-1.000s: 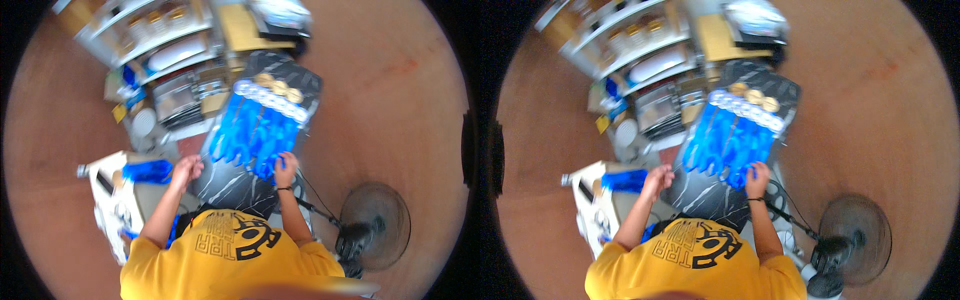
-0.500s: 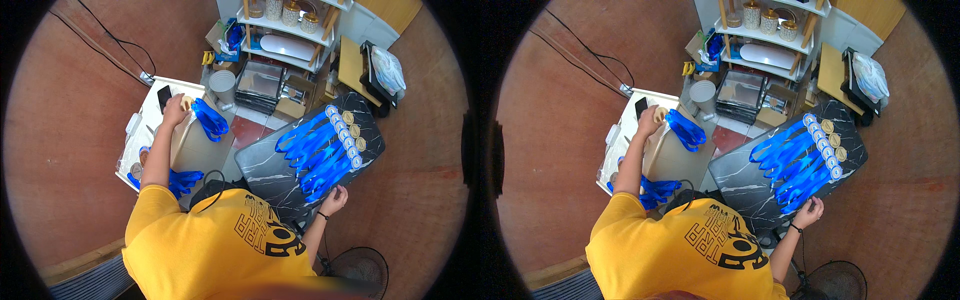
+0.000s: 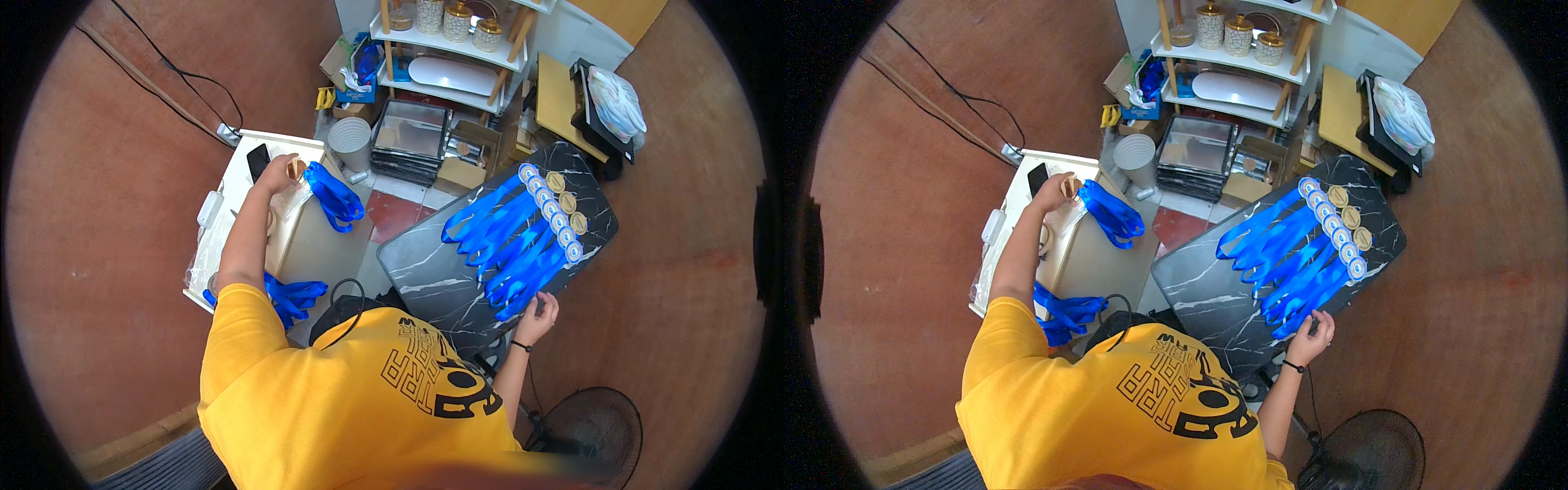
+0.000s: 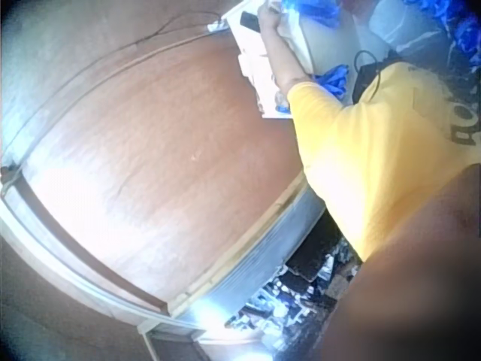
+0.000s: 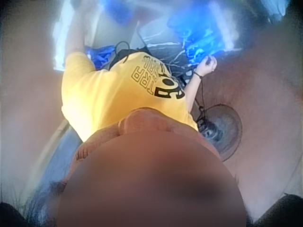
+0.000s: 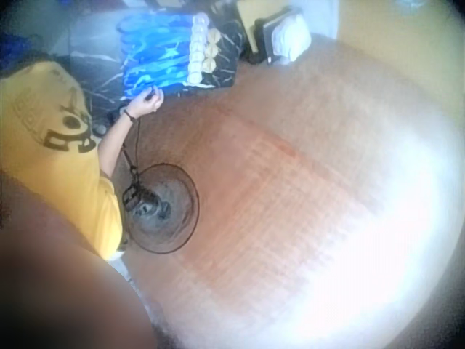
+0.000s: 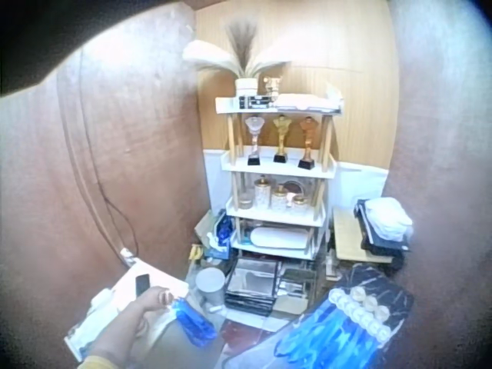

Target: The person assembles medals by attaching blue ribbons to round metal medallions. They pick up each medallion, thread the ribbon through its center, and place the completed medal on a black marble table. The process is repeated for multiple medals.

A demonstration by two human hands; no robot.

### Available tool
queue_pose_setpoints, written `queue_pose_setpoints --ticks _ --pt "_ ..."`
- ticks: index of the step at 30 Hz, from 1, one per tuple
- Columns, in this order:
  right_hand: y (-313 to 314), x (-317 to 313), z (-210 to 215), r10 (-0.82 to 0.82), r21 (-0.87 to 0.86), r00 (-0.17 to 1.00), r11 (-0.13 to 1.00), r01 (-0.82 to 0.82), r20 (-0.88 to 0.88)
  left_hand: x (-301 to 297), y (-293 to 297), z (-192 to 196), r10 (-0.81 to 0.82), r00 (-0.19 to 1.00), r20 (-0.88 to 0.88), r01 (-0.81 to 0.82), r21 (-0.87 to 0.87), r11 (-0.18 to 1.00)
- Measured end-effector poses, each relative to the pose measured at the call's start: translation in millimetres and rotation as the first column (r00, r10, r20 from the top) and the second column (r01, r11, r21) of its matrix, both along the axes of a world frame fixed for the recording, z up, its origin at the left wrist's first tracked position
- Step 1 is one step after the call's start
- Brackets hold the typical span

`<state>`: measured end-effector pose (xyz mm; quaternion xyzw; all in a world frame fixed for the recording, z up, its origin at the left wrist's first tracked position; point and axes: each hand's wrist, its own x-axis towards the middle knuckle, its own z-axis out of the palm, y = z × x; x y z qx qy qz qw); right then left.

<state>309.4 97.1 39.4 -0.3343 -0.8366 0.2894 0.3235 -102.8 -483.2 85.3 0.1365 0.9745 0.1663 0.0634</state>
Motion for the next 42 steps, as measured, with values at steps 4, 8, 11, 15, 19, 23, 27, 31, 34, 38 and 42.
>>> queue_pose_setpoints --ticks 4,8,11,15,19,23,27,31,34,38,42 --pt "-0.5 4.8 4.3 -0.012 0.007 1.000 1.000 0.012 0.003 0.4 2.2 20.5 0.012 1.000 -0.024 -0.014 -0.079 0.997" --pt "-7.7 1.4 11.3 0.019 -0.030 0.999 0.999 -0.020 -0.043 7.7 22.4 66.1 0.105 0.975 0.197 -0.139 0.163 0.977" --pt "-22.4 -9.0 19.8 0.069 -0.049 0.994 0.996 -0.074 -0.090 27.8 52.0 102.6 -0.016 0.657 0.754 -0.510 0.460 0.726" --pt "-58.4 -36.6 37.0 0.243 -0.171 0.952 0.946 -0.275 -0.188 67.0 116.6 121.8 -0.515 0.256 0.818 -0.566 0.559 0.606" --pt "-116.0 -61.3 60.7 0.443 -0.593 0.825 0.577 -0.562 -0.351 146.3 208.4 86.7 -0.668 0.374 0.643 -0.643 0.699 0.312" --pt "-144.8 -62.6 87.5 0.408 -0.812 0.777 0.128 -0.569 -0.480 231.1 281.0 60.9 -0.497 0.531 0.687 -0.724 0.672 0.155" --pt "-141.0 -57.7 96.4 0.278 -0.865 0.831 0.007 -0.503 -0.481 275.0 302.9 53.7 -0.455 0.718 0.527 -0.404 0.847 0.345" --pt "-129.5 -46.6 95.8 0.226 -0.852 0.834 0.028 -0.522 -0.503 288.4 308.4 38.8 -0.240 0.774 0.586 -0.448 0.774 0.447" --pt "-121.9 -35.8 99.1 0.248 -0.873 0.862 0.103 -0.476 -0.441 278.6 298.6 33.4 -0.187 0.835 0.518 -0.448 0.836 0.318" --pt "-118.5 -28.7 108.1 0.207 -0.898 0.894 0.115 -0.425 -0.397 263.3 284.0 53.0 -0.429 0.893 0.137 0.117 0.850 0.514" --pt "-117.4 -26.9 119.7 0.242 -0.880 0.856 0.020 -0.475 -0.456 255.5 290.7 78.5 -0.689 0.708 0.153 0.333 0.788 0.517"
